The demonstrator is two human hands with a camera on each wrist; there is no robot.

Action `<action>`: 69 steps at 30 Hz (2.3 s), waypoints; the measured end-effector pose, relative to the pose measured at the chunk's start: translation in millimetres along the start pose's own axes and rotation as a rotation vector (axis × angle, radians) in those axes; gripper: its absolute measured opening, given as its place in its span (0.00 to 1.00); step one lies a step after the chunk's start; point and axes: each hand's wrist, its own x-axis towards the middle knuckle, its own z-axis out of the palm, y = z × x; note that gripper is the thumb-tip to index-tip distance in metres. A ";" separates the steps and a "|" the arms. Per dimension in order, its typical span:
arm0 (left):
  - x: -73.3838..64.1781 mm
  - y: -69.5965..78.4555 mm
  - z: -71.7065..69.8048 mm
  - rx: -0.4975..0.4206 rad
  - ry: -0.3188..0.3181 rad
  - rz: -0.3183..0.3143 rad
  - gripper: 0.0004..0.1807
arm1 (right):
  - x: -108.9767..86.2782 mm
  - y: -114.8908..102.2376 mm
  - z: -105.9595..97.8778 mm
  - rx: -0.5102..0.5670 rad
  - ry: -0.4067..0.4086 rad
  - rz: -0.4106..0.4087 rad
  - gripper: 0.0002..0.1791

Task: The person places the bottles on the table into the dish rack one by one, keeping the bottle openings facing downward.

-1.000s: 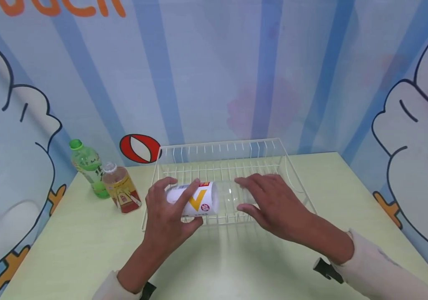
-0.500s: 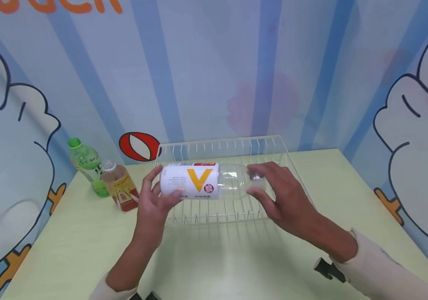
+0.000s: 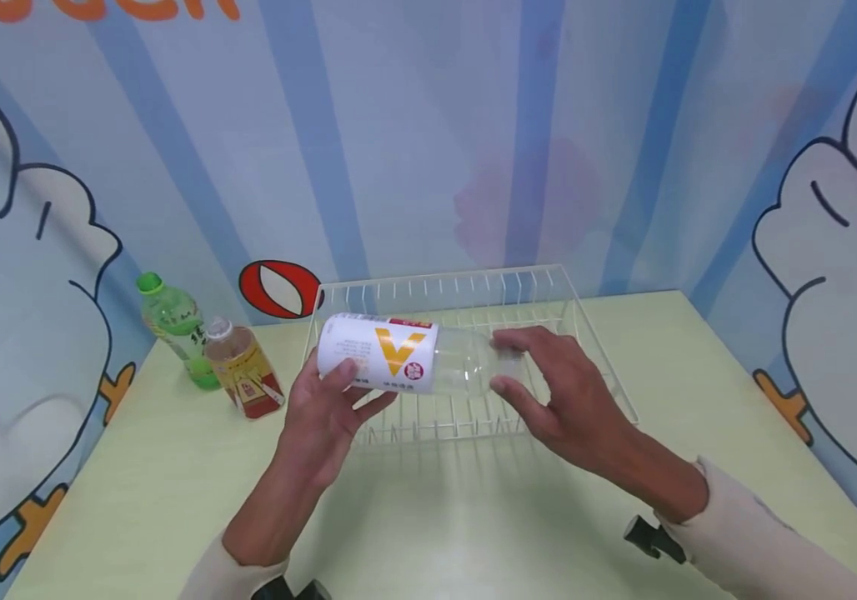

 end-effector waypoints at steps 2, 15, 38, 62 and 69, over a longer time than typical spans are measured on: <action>0.7 2.0 -0.1 0.009 0.010 0.019 0.29 | 0.0 1.0 -0.6 0.005 -0.030 0.003 0.32; 5.9 13.7 -5.4 0.065 0.137 0.037 0.22 | -17.8 34.0 -6.2 -0.081 -0.143 0.055 0.28; 14.3 41.1 -26.1 0.460 0.294 0.193 0.30 | -56.6 81.9 -14.1 -0.401 -0.532 0.401 0.53; 47.5 62.4 -54.1 0.940 0.258 0.174 0.37 | -73.3 85.2 -32.9 -0.336 -0.560 0.530 0.56; 55.6 56.9 -67.0 1.093 0.256 0.174 0.38 | -75.3 84.8 -29.0 -0.343 -0.544 0.514 0.56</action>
